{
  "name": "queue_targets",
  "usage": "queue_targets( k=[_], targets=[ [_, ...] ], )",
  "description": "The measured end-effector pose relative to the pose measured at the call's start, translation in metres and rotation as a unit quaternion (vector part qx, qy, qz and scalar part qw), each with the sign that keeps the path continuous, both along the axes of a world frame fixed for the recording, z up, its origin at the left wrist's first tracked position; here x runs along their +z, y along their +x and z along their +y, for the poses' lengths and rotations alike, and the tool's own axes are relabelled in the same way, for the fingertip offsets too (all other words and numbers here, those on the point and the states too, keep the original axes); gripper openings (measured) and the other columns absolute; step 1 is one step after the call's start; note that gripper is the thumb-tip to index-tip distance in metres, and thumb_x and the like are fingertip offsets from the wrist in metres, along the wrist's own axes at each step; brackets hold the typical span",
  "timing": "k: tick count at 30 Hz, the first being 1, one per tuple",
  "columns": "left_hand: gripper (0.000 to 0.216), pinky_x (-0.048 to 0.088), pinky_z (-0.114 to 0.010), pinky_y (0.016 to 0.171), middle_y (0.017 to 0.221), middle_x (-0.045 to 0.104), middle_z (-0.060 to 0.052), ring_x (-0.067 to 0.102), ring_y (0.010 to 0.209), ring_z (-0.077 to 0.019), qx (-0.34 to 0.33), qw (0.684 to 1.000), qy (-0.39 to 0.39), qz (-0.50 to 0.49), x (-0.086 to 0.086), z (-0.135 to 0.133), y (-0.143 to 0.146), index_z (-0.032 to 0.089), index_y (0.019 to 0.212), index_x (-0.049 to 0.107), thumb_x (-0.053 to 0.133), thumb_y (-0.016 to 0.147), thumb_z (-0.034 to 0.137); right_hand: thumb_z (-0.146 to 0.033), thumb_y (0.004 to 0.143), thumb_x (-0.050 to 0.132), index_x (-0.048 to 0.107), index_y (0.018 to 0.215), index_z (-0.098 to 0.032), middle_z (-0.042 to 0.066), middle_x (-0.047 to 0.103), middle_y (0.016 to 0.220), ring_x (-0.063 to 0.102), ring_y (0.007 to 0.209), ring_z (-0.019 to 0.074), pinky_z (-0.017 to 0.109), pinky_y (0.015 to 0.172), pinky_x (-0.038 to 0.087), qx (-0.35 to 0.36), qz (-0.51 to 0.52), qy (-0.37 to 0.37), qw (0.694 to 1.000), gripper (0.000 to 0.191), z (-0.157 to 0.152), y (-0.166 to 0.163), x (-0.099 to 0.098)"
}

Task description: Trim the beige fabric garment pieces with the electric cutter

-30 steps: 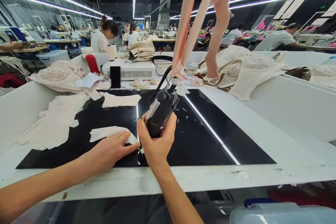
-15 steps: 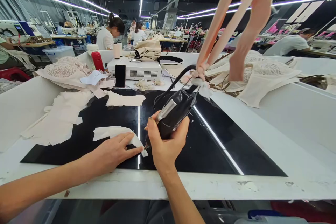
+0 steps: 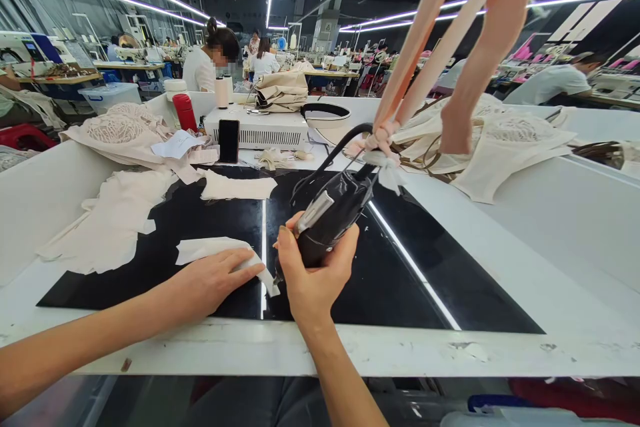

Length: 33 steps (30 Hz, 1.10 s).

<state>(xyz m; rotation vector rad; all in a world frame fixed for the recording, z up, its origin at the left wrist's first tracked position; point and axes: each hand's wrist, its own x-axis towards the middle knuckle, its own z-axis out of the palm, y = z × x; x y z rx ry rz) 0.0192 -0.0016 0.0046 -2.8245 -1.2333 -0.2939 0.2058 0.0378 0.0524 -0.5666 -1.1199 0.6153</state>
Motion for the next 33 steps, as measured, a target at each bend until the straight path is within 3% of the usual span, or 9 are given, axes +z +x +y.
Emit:
queue_targets(
  k=[11,19,26,33],
  targets=[
    [0.021,0.065,-0.042,0.093,0.137,0.064,-0.016,0.071,0.119,-0.03,0.008,0.999,-0.043,-0.007,0.01,0.005,-0.002,0.016,0.128,0.059,0.049,0.109,0.016,-0.02,0.084,0.082,0.057,0.102,-0.028,-0.006,0.07,0.083,0.064,0.055,0.0132,0.03,0.051,0.058,-0.003,-0.002,-0.026,1.0,0.032,-0.005,-0.001,0.002],
    [0.025,0.057,-0.041,0.11,0.153,0.057,-0.018,0.063,0.136,-0.0292,-0.007,1.0,-0.02,-0.021,0.008,0.003,-0.004,0.014,0.133,0.055,0.051,0.108,0.015,-0.021,0.082,0.083,0.056,0.101,-0.028,-0.005,0.071,0.081,0.065,0.054,0.0149,0.031,0.051,0.058,-0.019,-0.01,-0.025,0.999,0.033,-0.005,-0.001,0.002],
    [0.027,0.06,-0.04,0.101,0.137,0.065,-0.015,0.069,0.124,-0.0283,-0.01,0.999,-0.036,-0.019,0.011,0.004,-0.003,0.015,0.133,0.057,0.052,0.107,0.011,-0.025,0.082,0.085,0.057,0.101,-0.029,-0.004,0.071,0.081,0.064,0.054,0.0165,0.033,0.05,0.058,-0.019,-0.006,-0.024,1.0,0.034,-0.005,-0.003,0.002],
    [0.035,0.062,-0.043,0.096,0.134,0.063,-0.015,0.069,0.116,-0.0298,-0.007,0.999,-0.028,0.025,0.015,0.002,0.001,0.018,0.14,0.056,0.062,0.106,0.023,-0.023,0.082,0.084,0.056,0.101,-0.027,-0.006,0.071,0.082,0.066,0.058,0.0147,0.03,0.053,0.057,-0.019,-0.007,-0.034,0.999,0.034,-0.007,-0.003,0.002]
  ],
)
